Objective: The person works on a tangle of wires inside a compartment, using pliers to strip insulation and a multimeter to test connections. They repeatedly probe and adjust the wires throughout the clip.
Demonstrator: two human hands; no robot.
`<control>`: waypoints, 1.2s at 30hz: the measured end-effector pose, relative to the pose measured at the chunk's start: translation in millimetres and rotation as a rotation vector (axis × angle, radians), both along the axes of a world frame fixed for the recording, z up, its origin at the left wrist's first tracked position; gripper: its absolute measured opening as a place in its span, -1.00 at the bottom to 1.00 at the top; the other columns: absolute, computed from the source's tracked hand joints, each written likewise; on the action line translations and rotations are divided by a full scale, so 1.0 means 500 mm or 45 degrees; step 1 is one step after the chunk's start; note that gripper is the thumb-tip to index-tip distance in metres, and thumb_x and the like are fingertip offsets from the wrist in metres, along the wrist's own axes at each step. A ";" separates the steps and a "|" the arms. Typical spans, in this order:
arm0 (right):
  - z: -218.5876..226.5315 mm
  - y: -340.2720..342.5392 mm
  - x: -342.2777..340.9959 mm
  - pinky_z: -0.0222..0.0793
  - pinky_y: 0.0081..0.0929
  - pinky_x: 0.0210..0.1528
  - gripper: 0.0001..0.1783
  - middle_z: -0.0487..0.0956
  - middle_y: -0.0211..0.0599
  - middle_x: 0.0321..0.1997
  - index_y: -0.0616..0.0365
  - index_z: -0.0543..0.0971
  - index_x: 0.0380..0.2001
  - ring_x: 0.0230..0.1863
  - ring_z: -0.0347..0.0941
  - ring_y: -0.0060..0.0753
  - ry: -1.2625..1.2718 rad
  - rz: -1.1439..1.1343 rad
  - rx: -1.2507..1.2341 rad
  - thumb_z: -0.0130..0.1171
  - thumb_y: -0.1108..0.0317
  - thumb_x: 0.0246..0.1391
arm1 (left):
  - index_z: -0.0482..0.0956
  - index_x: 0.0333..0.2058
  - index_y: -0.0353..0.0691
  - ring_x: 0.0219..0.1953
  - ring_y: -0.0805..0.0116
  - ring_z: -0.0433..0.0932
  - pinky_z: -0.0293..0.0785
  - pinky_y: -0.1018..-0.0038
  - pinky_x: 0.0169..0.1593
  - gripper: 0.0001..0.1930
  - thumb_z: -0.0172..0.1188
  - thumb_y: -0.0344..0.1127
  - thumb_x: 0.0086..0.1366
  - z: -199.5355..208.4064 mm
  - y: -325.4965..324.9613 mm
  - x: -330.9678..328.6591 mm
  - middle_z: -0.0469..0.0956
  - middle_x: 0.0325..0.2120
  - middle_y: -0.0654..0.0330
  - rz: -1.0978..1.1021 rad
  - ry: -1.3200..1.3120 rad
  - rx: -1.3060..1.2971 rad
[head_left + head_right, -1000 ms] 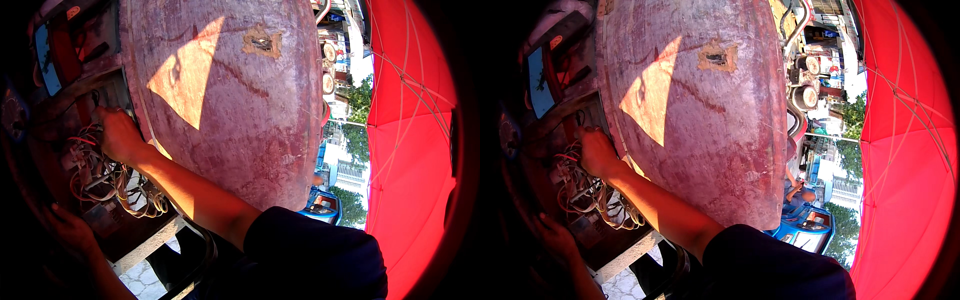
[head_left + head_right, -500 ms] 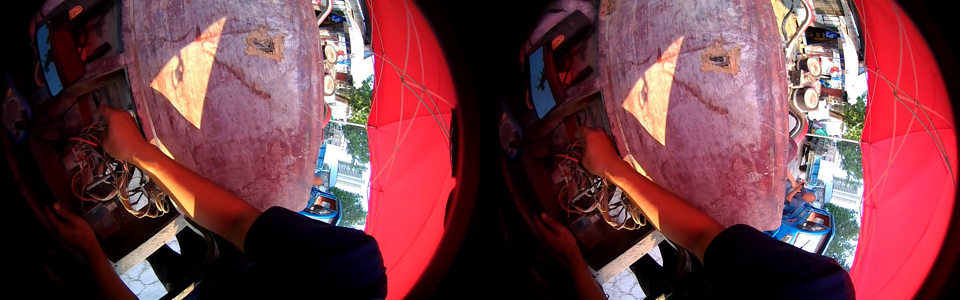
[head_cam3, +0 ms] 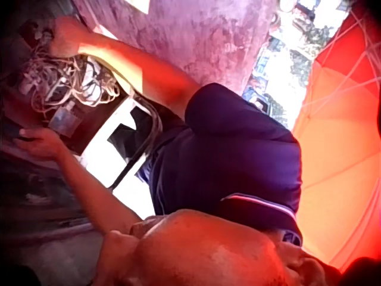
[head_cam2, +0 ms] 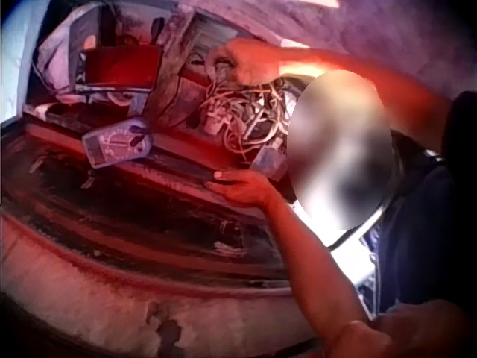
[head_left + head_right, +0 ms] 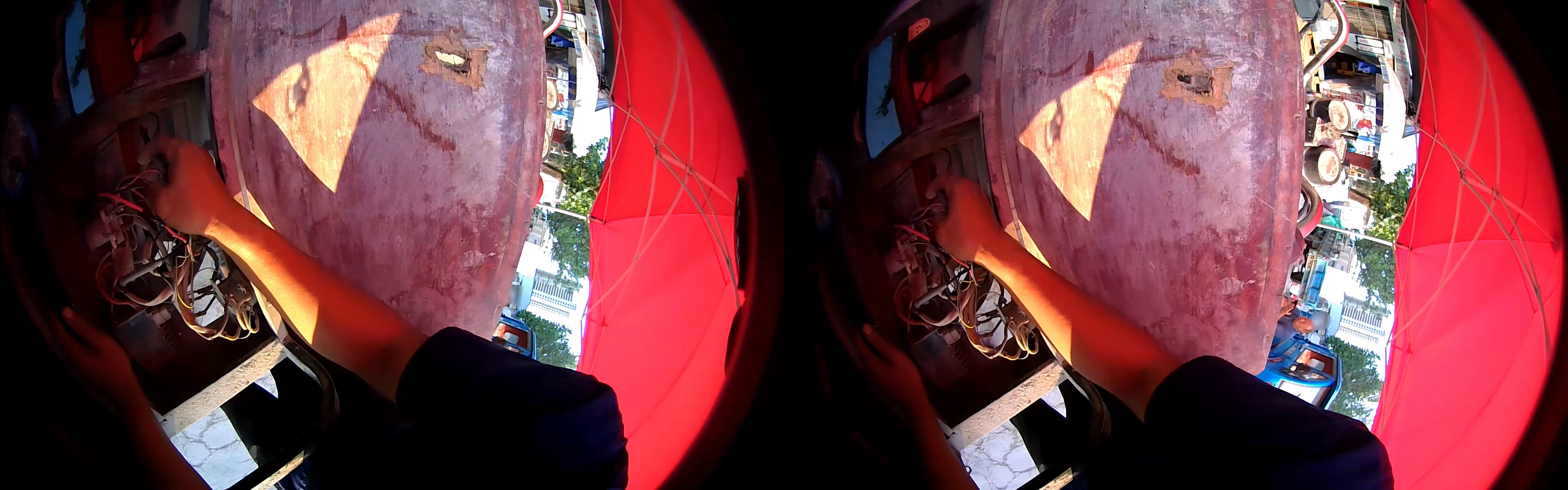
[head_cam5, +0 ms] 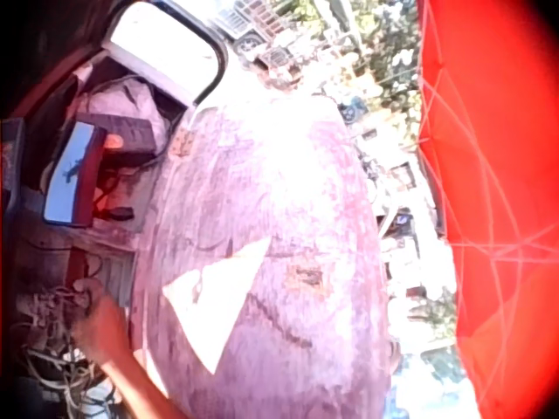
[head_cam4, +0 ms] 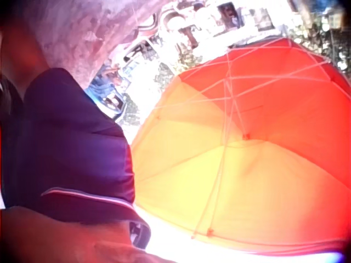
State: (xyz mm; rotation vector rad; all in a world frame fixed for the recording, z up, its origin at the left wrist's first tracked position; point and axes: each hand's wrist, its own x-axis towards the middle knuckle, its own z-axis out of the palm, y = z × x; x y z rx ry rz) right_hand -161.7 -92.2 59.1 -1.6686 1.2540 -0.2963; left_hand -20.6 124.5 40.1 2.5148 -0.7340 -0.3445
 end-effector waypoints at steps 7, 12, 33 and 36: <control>-0.048 -0.017 0.005 0.42 -0.21 -0.14 -0.69 0.55 0.21 -0.31 0.30 0.53 -0.32 -0.18 0.50 0.21 -0.013 -0.017 -0.267 0.08 0.65 -0.28 | 0.30 0.13 -0.47 0.16 -0.04 0.34 0.24 0.30 0.21 -0.55 -0.14 -0.20 0.45 -0.006 -0.006 0.012 0.31 0.13 -0.20 -0.220 -0.159 -0.130; -0.030 -0.012 0.005 0.45 -0.16 -0.14 -0.63 0.57 0.18 -0.35 0.29 0.56 -0.34 -0.21 0.52 0.20 0.169 0.154 -0.331 0.15 0.70 -0.39 | 0.29 0.13 -0.48 0.19 -0.04 0.30 0.18 0.28 0.25 -0.57 -0.16 -0.26 0.45 -0.002 -0.024 0.020 0.30 0.15 -0.18 -0.308 -0.273 -0.239; -0.001 -0.003 -0.015 0.40 -0.24 -0.15 -0.62 0.55 0.17 -0.29 0.30 0.54 -0.26 -0.17 0.51 0.11 0.026 -0.004 -0.057 0.07 0.69 -0.30 | 0.27 0.14 -0.50 0.19 -0.05 0.30 0.19 0.26 0.26 -0.55 -0.15 -0.23 0.45 0.007 -0.032 0.015 0.28 0.14 -0.24 -0.214 -0.142 -0.193; 0.006 0.005 -0.006 0.38 -0.19 -0.08 -0.62 0.51 0.20 -0.23 0.34 0.50 -0.20 -0.12 0.45 0.17 0.103 0.068 -0.096 0.11 0.64 -0.23 | 0.34 0.07 -0.56 0.08 -0.12 0.40 0.29 0.26 0.18 -0.51 -0.11 -0.15 0.45 -0.018 -0.008 0.023 0.38 0.03 -0.33 -0.117 -0.098 -0.121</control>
